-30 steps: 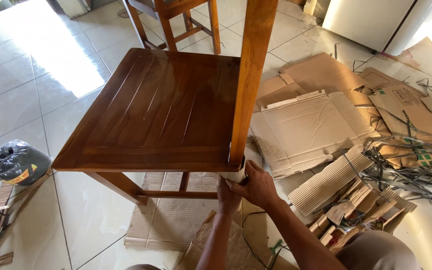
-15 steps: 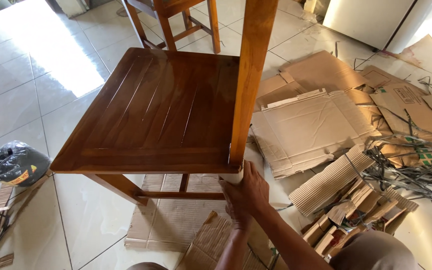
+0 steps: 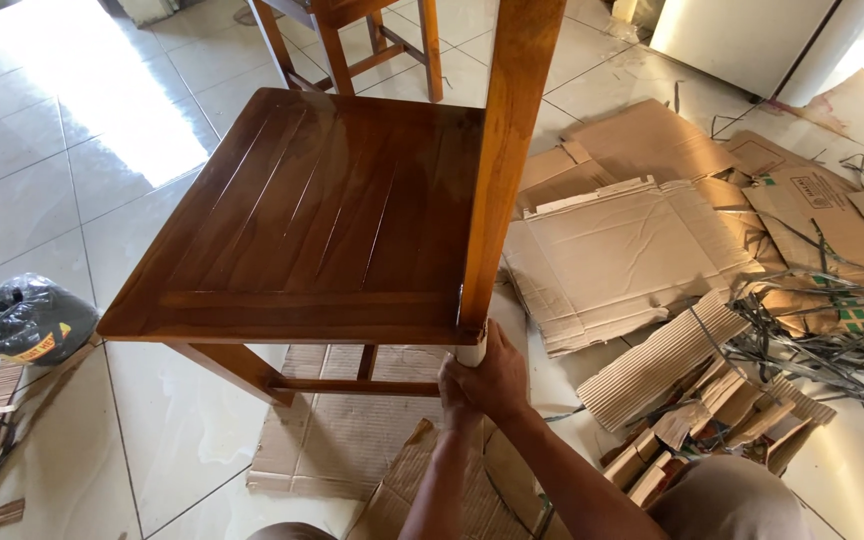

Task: Wrapping a wooden chair leg with protective cardboard and securing it with plastic ties

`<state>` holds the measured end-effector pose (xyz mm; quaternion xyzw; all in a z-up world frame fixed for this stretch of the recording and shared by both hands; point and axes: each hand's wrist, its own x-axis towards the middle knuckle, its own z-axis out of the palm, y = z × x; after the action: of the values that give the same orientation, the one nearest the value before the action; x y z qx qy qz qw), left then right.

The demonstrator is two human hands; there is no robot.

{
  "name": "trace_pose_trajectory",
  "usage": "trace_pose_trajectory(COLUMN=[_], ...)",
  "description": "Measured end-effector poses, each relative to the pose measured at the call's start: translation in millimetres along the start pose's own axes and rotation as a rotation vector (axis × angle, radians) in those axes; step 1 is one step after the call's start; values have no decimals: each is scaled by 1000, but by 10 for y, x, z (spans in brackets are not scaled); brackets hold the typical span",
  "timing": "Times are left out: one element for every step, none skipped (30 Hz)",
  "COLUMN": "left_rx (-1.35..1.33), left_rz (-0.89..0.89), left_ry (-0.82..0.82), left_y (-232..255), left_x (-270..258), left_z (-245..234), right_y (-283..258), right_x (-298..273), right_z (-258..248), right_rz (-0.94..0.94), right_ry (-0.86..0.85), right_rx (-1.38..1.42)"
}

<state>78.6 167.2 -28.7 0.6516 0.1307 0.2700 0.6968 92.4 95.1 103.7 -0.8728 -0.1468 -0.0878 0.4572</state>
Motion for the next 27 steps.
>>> trace_pose_trajectory(left_rx=[-14, -30, -45, -61, -78, -92, -107, -124, -140, -153, -167, -181, -195, -207, -220, -234, -249, -263, -262, 367, 998, 999, 657, 314, 315, 51, -217], left_rz=[-4, -8, -12, -16, -19, -23, -27, -28, -29, -35, -42, -47, -51, -56, -61, -65, -69, -72, -71, -42, -10, -12, -22, -28, -27, -302, -572], left_ry=[-9, -18, -28, -38, -48, -58, -68, -79, -91, -102, -113, -119, -124, -132, -141, -148, -155, -163, -163, -229, -281, -279, -195, -113, -111, -135, -155], left_y=[-11, -23, -36, -70, -103, -132, -156, -180, -207, -239, -273, -307, -309, -309, -308, -354, -434, -537, -209, 116, 439, 335, 233, 133, 108, 74, 40], left_x=[19, 25, 30, 40, 50, 58, 67, 94, 123, 123, 122, 119, 113, 116, 118, 120, 80, 136, 116, 89, 63, 62, 63, 76, 117, 147, 177], left_z=[7, 17, 27, 38, 50, 56, 60, 71, 84, 83, 81, 66, 45, 36, 34, -211, -246, -1, 45, 87, 128, 71, 13, -33, -95, -142, -189], right_y=[-27, -50, -73, -97, -121, -150, -130, -109, -87, -173, -257, -349, -267, -185, -103, -102, -102, -100, -151, -200, -250, -234, -219, -204, -213, -211, -208], right_x=[11, 11, 9, 33, 59, 84, 63, 56, 51, 43, 36, 24, 5, -6, -18, -3, 11, 33, 60, 83, 105, 133, 162, 204, 208, 207, 206], right_z=[-34, -72, -111, -177, -244, -311, -327, -342, -356, -424, -489, -546, -474, -406, -340, -351, -363, -377, -425, -471, -514, -502, -491, -485, -479, -483, -485], right_rz=[0, 1, 1, 1, -34, -69, -68, -78, -87, -84, -58, -36, -36, -52, -68, -68, -66, -64, -65, -16, 32, 32, 81, 130, 129, 125, 122], right_ry=[1, -29, -58, -56, -123, -190, -189, -224, -259, -257, -277, -302, -304, -249, -194, -194, -207, -218, -218, -277, -337, -340, -400, -458, -459, -442, -426], right_rx=[0, 24, 48, 47, 86, 127, 127, 132, 137, 137, 139, 142, 143, 188, 232, 233, 240, 248, 249, 269, 289, 290, 233, 174, 175, 172, 170])
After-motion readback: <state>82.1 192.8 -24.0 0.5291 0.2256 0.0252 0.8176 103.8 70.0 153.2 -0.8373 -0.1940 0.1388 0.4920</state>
